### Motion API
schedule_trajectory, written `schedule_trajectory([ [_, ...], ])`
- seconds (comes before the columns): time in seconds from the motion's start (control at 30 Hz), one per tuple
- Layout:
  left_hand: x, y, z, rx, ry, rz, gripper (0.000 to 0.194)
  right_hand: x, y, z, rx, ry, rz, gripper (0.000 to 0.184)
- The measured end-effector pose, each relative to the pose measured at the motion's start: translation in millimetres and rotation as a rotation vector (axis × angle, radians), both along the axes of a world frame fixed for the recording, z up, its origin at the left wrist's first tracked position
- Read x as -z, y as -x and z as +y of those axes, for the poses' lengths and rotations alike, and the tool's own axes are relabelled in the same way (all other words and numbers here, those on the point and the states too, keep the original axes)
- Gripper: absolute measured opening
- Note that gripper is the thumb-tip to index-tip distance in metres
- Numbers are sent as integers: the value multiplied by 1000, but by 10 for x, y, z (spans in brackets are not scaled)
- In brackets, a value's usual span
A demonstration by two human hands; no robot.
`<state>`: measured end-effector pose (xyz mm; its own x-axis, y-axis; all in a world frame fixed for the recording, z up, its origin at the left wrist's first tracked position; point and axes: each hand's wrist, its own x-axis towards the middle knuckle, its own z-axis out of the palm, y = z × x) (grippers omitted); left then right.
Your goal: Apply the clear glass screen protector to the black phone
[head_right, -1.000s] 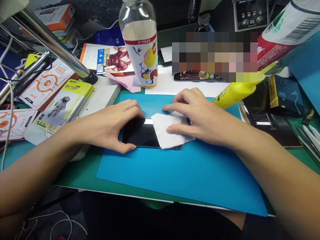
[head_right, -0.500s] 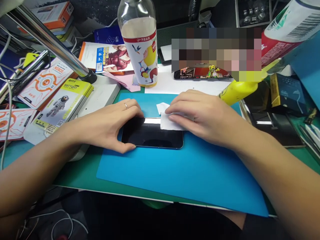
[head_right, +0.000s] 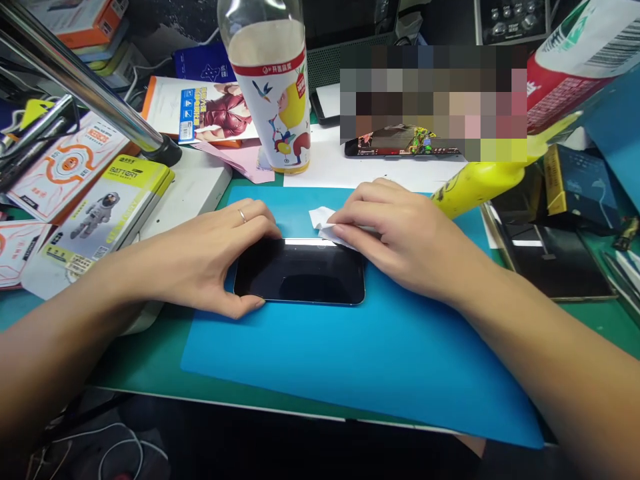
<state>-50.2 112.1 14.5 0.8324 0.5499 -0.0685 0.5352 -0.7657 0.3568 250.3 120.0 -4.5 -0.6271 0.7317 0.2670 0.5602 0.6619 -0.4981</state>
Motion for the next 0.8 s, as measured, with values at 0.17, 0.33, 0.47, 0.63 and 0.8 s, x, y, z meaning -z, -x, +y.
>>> schedule_trajectory([
  [0.17, -1, -12, 14, -6, 17, 14, 46, -34, 25, -33, 50, 9, 48, 24],
  [0.33, -6, -14, 24, -19, 38, 23, 45, -40, 0, -30, 50, -4, 46, 27],
  [0.47, 11, 6, 29, -29, 56, 12, 47, -19, -20, -29, -73, -19, 43, 24],
  [0.63, 16, 23, 29, -36, 48, 9, 48, 17, -48, -17, -96, -40, 21, 24],
  [0.8, -2, 20, 27, -47, 64, 22, 53, 27, -54, 9, -121, -58, 34, 26],
])
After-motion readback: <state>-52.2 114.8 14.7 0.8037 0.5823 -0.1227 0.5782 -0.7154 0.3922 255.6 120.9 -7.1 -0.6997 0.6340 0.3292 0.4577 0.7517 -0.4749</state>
